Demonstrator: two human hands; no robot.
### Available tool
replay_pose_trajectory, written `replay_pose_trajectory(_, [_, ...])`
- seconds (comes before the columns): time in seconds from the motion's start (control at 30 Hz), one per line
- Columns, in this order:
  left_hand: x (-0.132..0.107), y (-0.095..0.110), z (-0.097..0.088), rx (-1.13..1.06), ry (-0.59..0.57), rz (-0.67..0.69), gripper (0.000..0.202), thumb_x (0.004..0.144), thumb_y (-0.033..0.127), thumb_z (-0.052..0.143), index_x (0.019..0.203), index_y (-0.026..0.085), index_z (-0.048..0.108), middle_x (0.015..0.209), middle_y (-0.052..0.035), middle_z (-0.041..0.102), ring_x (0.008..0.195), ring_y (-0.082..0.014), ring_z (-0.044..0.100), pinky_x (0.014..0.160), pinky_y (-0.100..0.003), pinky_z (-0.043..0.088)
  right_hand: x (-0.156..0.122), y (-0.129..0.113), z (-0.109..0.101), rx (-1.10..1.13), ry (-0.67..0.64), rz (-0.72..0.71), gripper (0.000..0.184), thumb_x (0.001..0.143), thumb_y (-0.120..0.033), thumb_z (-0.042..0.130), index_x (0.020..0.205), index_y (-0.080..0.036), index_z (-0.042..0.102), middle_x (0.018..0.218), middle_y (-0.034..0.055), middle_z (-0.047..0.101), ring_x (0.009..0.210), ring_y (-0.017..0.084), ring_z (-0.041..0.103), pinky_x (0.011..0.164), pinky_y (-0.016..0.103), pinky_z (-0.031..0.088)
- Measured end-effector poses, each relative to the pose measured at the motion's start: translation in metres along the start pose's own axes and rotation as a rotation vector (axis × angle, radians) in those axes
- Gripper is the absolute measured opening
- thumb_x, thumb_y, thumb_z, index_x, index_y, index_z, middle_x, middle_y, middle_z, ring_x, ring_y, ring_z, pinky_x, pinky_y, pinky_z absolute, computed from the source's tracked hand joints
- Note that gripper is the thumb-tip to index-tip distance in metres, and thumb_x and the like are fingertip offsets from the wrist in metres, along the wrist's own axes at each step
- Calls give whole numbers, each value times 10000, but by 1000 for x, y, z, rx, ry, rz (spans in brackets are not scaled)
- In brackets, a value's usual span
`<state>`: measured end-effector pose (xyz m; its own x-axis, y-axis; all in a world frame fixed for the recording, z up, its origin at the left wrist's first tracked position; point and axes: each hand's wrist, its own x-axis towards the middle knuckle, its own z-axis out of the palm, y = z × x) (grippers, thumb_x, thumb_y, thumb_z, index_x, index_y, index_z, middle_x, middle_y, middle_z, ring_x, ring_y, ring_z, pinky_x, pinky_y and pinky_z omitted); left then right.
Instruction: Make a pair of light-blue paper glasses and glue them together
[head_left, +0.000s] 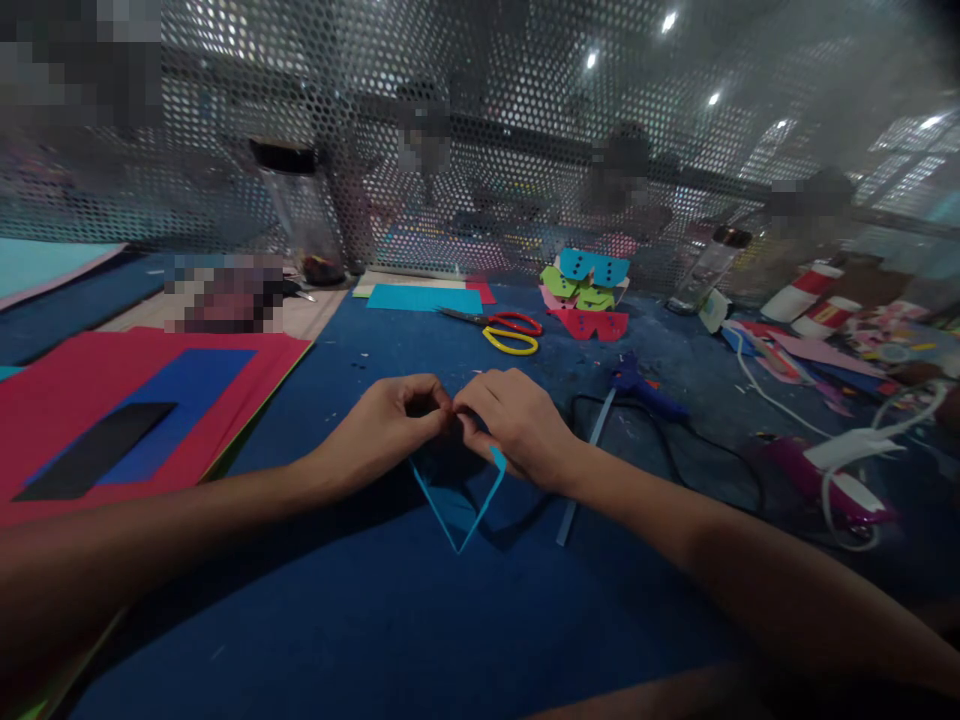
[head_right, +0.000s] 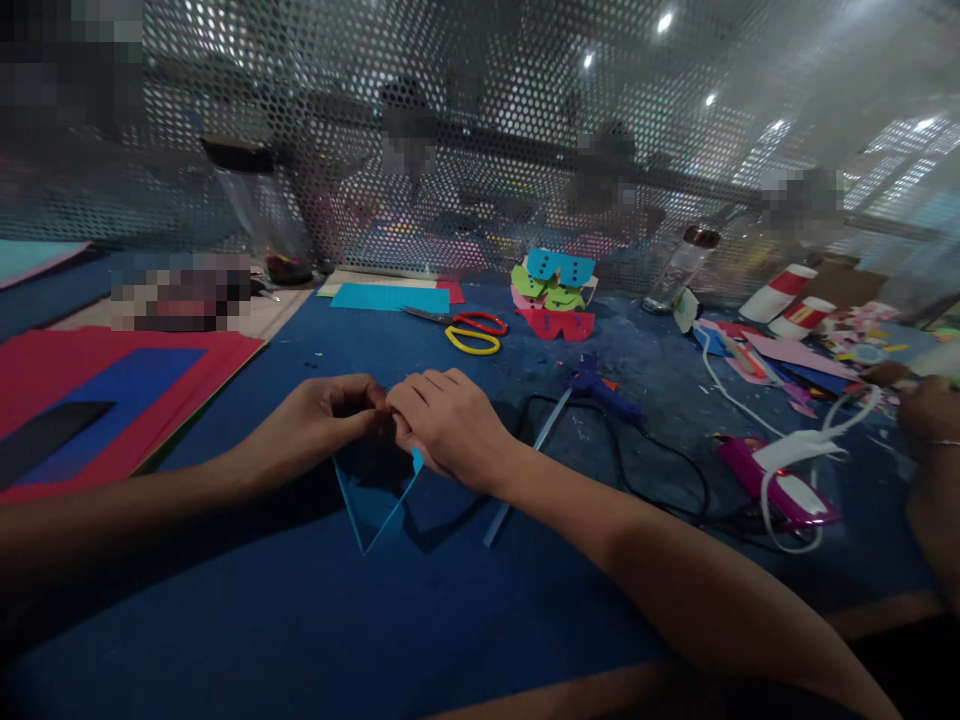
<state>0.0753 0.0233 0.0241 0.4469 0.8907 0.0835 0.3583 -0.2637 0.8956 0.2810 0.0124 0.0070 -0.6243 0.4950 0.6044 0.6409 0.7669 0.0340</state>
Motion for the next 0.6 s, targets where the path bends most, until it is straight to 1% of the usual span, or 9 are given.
replay_pose_trajectory(0.1, [-1, 2, 0, 9, 1, 9, 127, 819, 295, 614, 764, 189, 657, 672, 17, 665, 659, -152, 587, 625, -276, 439, 0, -1, 0, 72, 8, 41, 117, 968, -120, 535, 993, -194, 623, 929, 68, 724, 879, 219, 614, 815, 358, 413])
replay_pose_trajectory(0.2, [-2, 3, -1, 58, 17, 33, 120, 818, 286, 614, 771, 190, 668, 688, 19, 658, 671, -152, 581, 630, -276, 436, 0, -2, -1, 154, 11, 100, 113, 948, -117, 560, 990, -205, 617, 963, 57, 735, 896, 211, 636, 802, 347, 418])
replay_pose_trajectory(0.27, [-3, 2, -2, 90, 27, 44, 123, 824, 289, 617, 785, 191, 680, 707, 16, 668, 685, -156, 584, 634, -278, 434, 0, -2, -2, 180, 6, 114, 109, 948, -120, 568, 992, -207, 617, 974, 56, 740, 912, 211, 645, 810, 348, 421])
replay_pose_trajectory(0.4, [-3, 0, -2, 108, 28, 45, 142, 845, 309, 627, 807, 190, 694, 725, 10, 685, 695, -159, 593, 635, -278, 432, 1, -2, -2, 162, -1, 106, 105, 964, -128, 565, 1009, -202, 624, 991, 63, 747, 947, 219, 655, 833, 355, 428])
replay_pose_trajectory(0.53, [-3, 3, -3, 85, 8, 17, 170, 860, 328, 627, 880, 188, 723, 780, -3, 727, 736, -176, 626, 656, -284, 452, 0, -2, -1, 107, 1, 89, 105, 993, -140, 548, 1019, -196, 633, 992, 75, 750, 958, 226, 660, 849, 364, 438])
replay_pose_trajectory(0.6, [-4, 4, -3, 86, 7, 15, 164, 858, 323, 630, 866, 189, 723, 781, -2, 730, 740, -177, 629, 660, -283, 452, 0, -2, -1, 91, 1, 70, 111, 999, -140, 540, 1029, -193, 634, 994, 77, 750, 946, 224, 658, 858, 367, 445])
